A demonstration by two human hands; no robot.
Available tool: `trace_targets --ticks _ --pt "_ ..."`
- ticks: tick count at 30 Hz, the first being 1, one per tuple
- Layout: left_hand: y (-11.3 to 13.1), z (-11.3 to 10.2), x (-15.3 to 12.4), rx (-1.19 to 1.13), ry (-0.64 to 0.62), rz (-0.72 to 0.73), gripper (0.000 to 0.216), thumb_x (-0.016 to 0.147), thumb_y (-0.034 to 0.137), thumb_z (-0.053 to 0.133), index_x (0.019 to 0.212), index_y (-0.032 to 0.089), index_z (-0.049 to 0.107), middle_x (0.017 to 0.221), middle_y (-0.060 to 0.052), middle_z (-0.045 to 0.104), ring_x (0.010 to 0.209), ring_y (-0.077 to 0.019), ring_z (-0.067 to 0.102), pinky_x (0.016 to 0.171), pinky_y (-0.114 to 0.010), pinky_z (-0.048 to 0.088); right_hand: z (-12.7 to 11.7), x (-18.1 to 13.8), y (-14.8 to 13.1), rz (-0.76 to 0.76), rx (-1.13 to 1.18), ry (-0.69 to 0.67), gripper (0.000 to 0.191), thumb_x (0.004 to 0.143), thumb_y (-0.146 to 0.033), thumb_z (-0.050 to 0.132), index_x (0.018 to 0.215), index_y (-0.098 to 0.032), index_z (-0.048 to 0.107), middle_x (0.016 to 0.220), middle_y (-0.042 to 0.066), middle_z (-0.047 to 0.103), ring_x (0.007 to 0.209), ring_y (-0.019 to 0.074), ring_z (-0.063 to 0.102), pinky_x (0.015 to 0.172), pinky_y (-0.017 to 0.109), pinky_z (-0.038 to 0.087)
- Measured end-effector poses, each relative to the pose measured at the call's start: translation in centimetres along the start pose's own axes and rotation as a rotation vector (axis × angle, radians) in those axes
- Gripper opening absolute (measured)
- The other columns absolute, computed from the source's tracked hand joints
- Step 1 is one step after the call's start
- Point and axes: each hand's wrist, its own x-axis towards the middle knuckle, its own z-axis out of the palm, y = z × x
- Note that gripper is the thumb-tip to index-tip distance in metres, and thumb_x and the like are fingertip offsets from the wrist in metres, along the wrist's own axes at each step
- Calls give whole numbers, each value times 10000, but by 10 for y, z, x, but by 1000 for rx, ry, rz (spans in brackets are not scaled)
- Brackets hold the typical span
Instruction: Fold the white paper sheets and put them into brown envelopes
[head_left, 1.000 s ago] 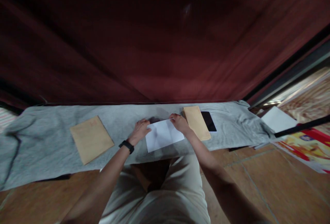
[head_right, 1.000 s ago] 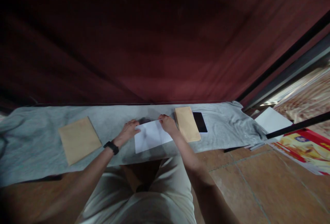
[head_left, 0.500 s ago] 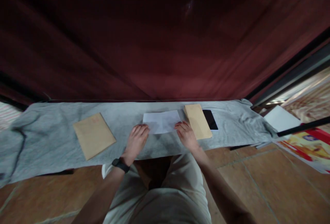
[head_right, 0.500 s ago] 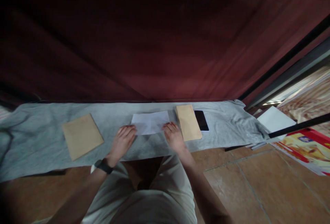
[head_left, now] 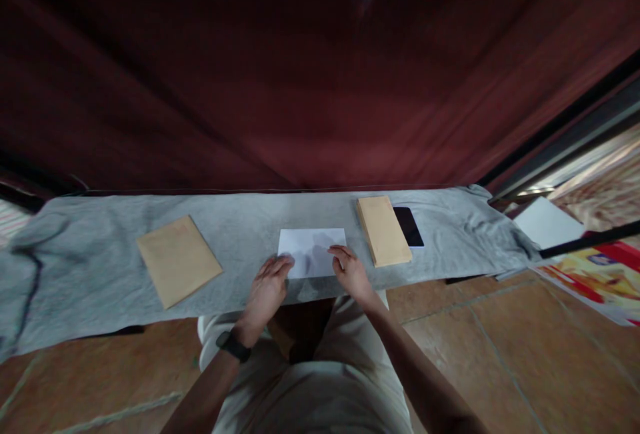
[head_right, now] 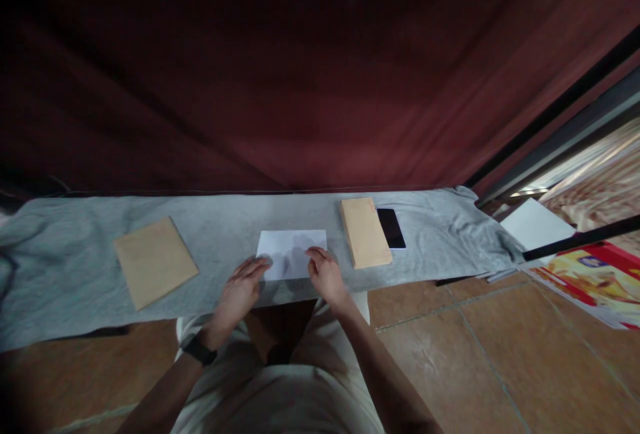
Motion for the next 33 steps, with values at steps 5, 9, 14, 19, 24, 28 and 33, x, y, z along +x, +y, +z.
trace_targets --ticks 5,9,14,19,24,28,33 --pt "30 24 40 -31 29 -71 493 976 188 351 1426 91 526 1519 -157 508 1412 -251 471 1193 -444 380 37 28 -13 -56 -103 -29 447 975 -129 433 1398 -142 579 1452 128 575 1373 216 506 1187 403 397" --pt "31 48 60 6 1 -174 558 1006 297 328 1489 38 432 1573 -211 412 1492 -297 347 1209 -504 323 52 33 -11 -58 -296 -99 466 1017 -162 406 1468 -87 495 1541 156 474 1455 234 405 1235 442 297" --pt "23 61 55 53 52 -246 610 1010 373 335 1531 58 375 1586 -205 389 1514 -297 300 1230 -507 263 51 32 0 -36 -381 -94 462 1039 -290 440 1476 -151 497 1564 128 447 1464 253 392 1221 467 291" --pt "22 62 50 83 105 -281 678 1020 448 311 1524 -2 358 1575 -253 378 1509 -328 302 1226 -530 252 44 27 16 10 -416 -14 515 1046 -363 444 1516 -152 435 1575 155 424 1471 287 375 1201 496 293" --pt "13 56 41 64 145 -338 681 1020 449 320 1534 5 344 1574 -263 374 1486 -361 340 1212 -567 264 35 18 28 59 -458 43 576 1053 -394 429 1551 -113 364 1576 176 413 1475 313 362 1206 513 268" --pt "19 49 42 67 190 -374 658 1017 388 328 1541 -10 313 1582 -287 338 1498 -383 305 1198 -618 259 32 16 28 71 -472 45 590 1052 -401 426 1552 -95 357 1579 178 406 1475 316 362 1213 508 256" --pt "55 58 67 19 81 -221 602 1004 330 348 1548 71 345 1618 -179 343 1530 -304 253 1240 -521 240 29 17 24 84 -475 2 574 1044 -364 439 1545 -93 370 1590 180 385 1491 306 333 1220 512 240"
